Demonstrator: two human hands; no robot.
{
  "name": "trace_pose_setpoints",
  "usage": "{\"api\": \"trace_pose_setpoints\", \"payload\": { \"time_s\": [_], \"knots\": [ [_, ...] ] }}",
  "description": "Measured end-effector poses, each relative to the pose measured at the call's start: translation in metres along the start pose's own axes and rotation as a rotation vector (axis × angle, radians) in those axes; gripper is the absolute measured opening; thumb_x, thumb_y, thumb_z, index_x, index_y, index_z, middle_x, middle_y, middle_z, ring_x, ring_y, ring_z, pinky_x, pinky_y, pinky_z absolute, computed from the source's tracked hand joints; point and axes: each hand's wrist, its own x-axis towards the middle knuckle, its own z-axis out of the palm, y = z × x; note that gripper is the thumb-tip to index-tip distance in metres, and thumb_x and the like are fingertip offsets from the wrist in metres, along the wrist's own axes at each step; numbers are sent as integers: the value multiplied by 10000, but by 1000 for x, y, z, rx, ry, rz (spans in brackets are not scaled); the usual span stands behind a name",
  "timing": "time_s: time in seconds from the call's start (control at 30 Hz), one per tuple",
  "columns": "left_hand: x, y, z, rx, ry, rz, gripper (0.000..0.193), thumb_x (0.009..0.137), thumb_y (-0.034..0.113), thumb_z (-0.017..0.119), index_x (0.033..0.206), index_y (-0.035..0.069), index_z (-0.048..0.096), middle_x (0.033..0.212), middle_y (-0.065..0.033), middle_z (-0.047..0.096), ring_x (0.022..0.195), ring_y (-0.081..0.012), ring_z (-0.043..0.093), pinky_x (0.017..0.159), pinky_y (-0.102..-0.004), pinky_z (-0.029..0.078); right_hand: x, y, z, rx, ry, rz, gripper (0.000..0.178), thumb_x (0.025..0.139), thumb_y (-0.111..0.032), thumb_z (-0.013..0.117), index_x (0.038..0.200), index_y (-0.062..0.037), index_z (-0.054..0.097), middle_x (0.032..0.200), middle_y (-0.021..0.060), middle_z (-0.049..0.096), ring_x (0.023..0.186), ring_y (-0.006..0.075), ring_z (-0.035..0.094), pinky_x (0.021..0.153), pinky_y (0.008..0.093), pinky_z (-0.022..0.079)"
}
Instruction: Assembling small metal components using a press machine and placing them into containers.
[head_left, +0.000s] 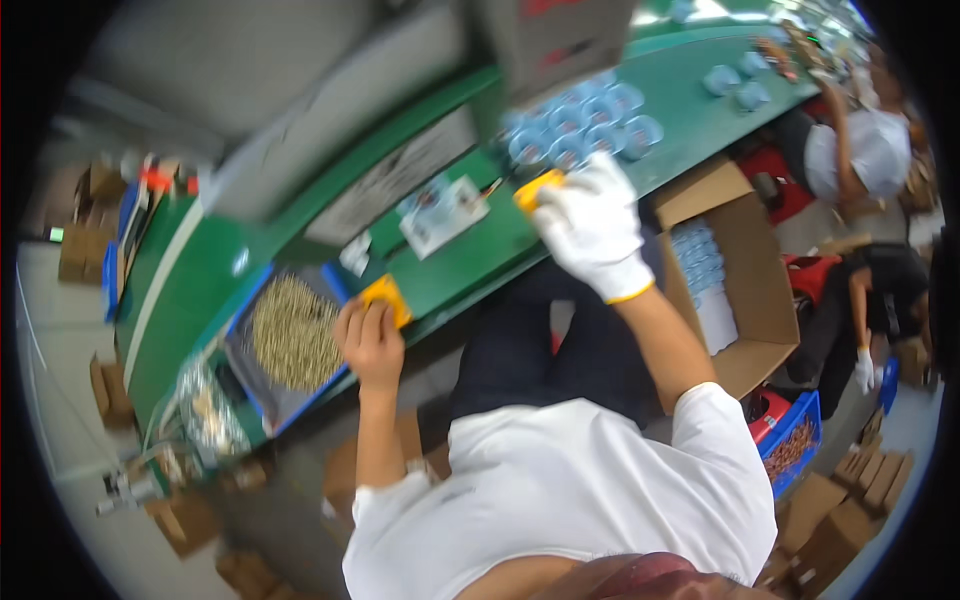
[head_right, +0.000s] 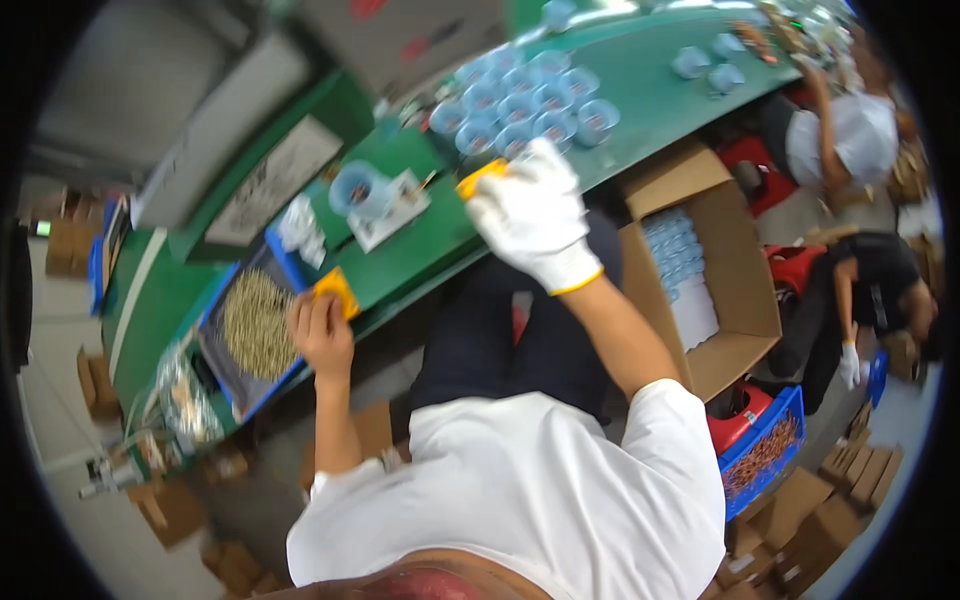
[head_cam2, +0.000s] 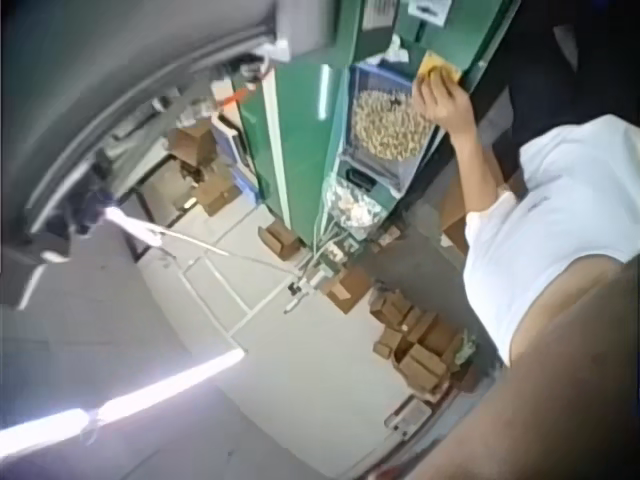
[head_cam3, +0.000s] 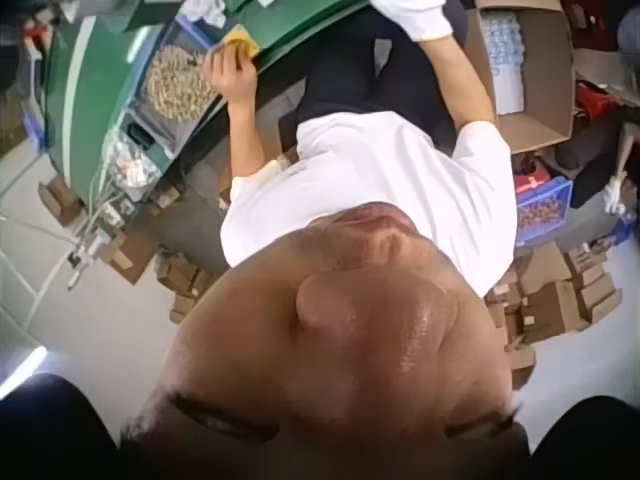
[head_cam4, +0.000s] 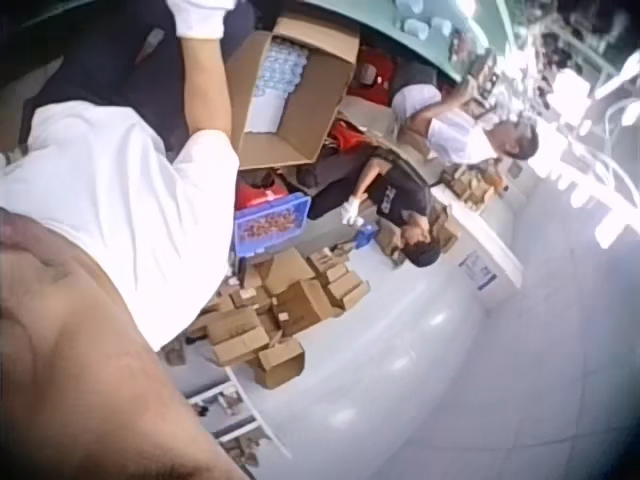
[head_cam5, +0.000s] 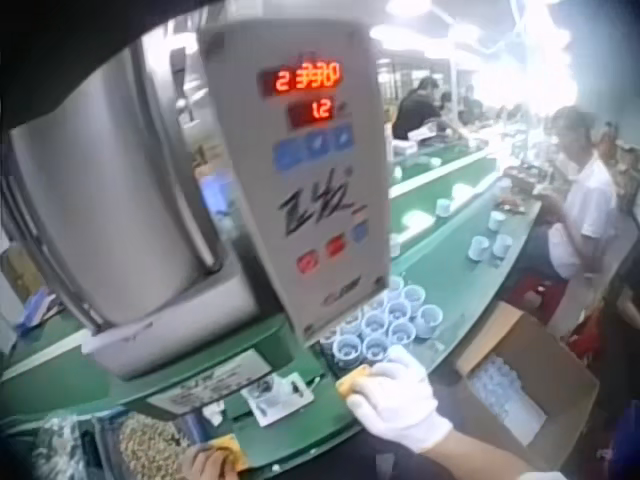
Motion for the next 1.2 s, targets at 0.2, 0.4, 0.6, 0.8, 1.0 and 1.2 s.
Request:
{"api": "trace_pose_setpoints", "payload": {
  "time_s": [0.2,0.4,0.6,0.8,1.0,1.2],
  "knots": [
    [13,4,-10,-117,-28,-41,38,939,13,779,973,5,767,960,-126,744,1056,-372,691,955,-487,533,-32,13,10,106,48,-100,318,838,-236,789,1086,-45,735,995,117,729,963,321,713,1020,508,524],
    [53,19,3,-213,18,-162,70,946,32,800,1004,-4,782,965,-125,745,977,-341,681,888,-446,541,-42,18,12,147,73,-62,420,812,-221,783,1172,-16,718,1139,143,733,1059,355,688,986,541,525],
    [67,33,25,-262,-81,-105,103,945,42,813,1043,9,809,998,-131,763,918,-310,707,826,-413,560,-45,28,6,27,167,-55,320,804,-228,773,1052,-29,726,1133,128,712,968,347,661,895,496,521],
    [51,18,25,-236,-22,-234,114,956,33,808,1063,-4,821,1029,-144,780,937,-326,761,835,-413,592,-43,24,15,50,217,-63,205,866,-256,717,922,-59,723,1102,121,688,943,327,646,867,474,513],
    [48,6,26,-248,-36,-264,134,967,26,786,1089,-19,815,1044,-166,790,941,-341,767,854,-418,595,-50,29,28,93,229,18,180,838,-253,730,913,-90,737,1106,114,707,964,332,657,860,480,534],
    [56,13,27,-410,-14,-374,145,949,46,822,1077,-21,825,979,-151,801,890,-270,771,841,-367,582,-58,43,42,114,252,66,112,826,-155,763,914,-86,756,1121,118,740,990,360,692,888,489,562]
  ]
}}
